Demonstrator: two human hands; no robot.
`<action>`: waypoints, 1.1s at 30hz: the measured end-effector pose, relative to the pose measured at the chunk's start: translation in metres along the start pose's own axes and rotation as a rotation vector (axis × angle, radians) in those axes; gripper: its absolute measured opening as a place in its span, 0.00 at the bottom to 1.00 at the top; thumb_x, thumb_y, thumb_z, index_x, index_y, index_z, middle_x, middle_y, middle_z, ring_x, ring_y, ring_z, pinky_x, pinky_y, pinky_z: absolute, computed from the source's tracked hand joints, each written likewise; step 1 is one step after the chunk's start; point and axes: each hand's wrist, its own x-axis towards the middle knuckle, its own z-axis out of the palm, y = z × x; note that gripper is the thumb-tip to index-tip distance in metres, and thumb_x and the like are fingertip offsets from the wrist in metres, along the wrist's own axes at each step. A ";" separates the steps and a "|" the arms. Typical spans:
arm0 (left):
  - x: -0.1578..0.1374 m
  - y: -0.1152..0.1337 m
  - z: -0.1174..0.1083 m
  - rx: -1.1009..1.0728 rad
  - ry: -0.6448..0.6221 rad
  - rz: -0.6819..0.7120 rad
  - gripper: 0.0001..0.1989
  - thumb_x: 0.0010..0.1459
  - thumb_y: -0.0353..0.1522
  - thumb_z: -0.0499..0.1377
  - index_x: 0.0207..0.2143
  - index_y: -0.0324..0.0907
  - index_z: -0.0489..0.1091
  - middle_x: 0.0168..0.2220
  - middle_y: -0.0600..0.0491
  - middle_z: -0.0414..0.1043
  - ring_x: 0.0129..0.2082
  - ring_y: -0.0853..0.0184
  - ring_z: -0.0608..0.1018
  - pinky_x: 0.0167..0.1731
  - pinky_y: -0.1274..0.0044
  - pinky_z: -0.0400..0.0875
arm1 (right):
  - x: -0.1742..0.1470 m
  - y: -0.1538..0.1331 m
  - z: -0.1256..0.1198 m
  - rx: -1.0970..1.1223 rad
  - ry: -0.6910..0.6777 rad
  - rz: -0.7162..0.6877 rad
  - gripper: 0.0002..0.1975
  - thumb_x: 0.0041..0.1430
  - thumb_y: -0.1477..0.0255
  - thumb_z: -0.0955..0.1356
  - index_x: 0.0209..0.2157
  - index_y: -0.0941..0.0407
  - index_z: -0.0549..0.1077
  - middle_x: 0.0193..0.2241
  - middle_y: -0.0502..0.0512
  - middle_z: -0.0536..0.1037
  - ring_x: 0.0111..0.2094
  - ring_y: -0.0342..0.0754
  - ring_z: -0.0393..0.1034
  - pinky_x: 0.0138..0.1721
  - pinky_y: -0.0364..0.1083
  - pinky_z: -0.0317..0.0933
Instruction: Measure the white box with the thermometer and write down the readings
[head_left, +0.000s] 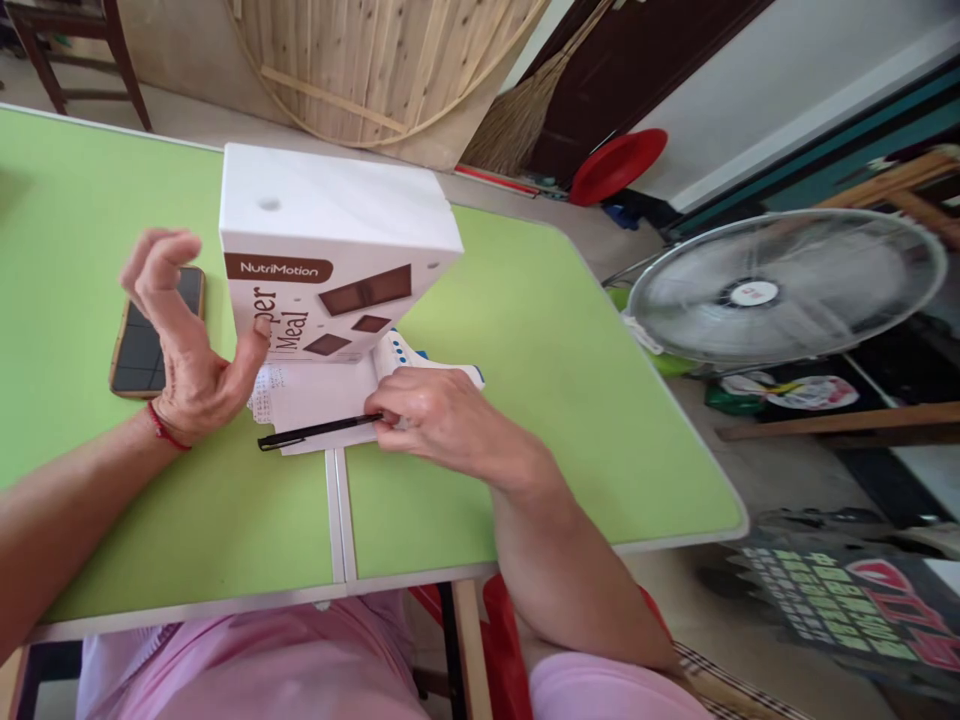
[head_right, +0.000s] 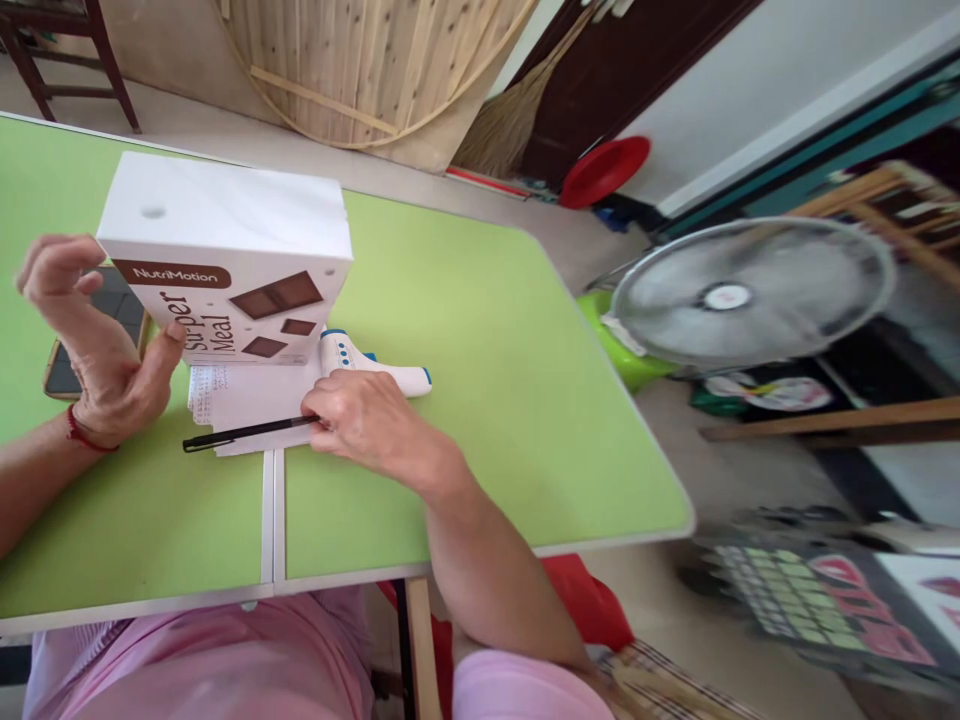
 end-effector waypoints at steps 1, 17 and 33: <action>-0.002 0.004 0.000 0.090 0.123 0.101 0.28 0.64 0.44 0.61 0.59 0.47 0.53 0.59 0.43 0.57 0.64 0.47 0.59 0.64 0.47 0.54 | -0.002 0.002 -0.004 0.073 0.051 -0.014 0.08 0.53 0.81 0.67 0.26 0.56 0.76 0.24 0.52 0.77 0.28 0.45 0.68 0.30 0.45 0.55; -0.047 0.033 0.033 0.131 -0.948 0.510 0.45 0.64 0.58 0.56 0.68 0.32 0.59 0.68 0.33 0.61 0.71 0.45 0.59 0.70 0.57 0.54 | 0.028 -0.030 0.017 0.930 0.447 0.151 0.04 0.47 0.71 0.69 0.28 0.53 0.69 0.22 0.46 0.72 0.23 0.41 0.64 0.26 0.44 0.61; -0.061 0.048 0.020 0.104 -1.041 0.471 0.39 0.65 0.53 0.59 0.67 0.34 0.63 0.62 0.36 0.69 0.63 0.45 0.71 0.60 0.60 0.64 | 0.050 -0.046 0.054 0.874 0.369 0.305 0.05 0.51 0.72 0.67 0.25 0.52 0.65 0.20 0.44 0.69 0.23 0.41 0.61 0.26 0.43 0.60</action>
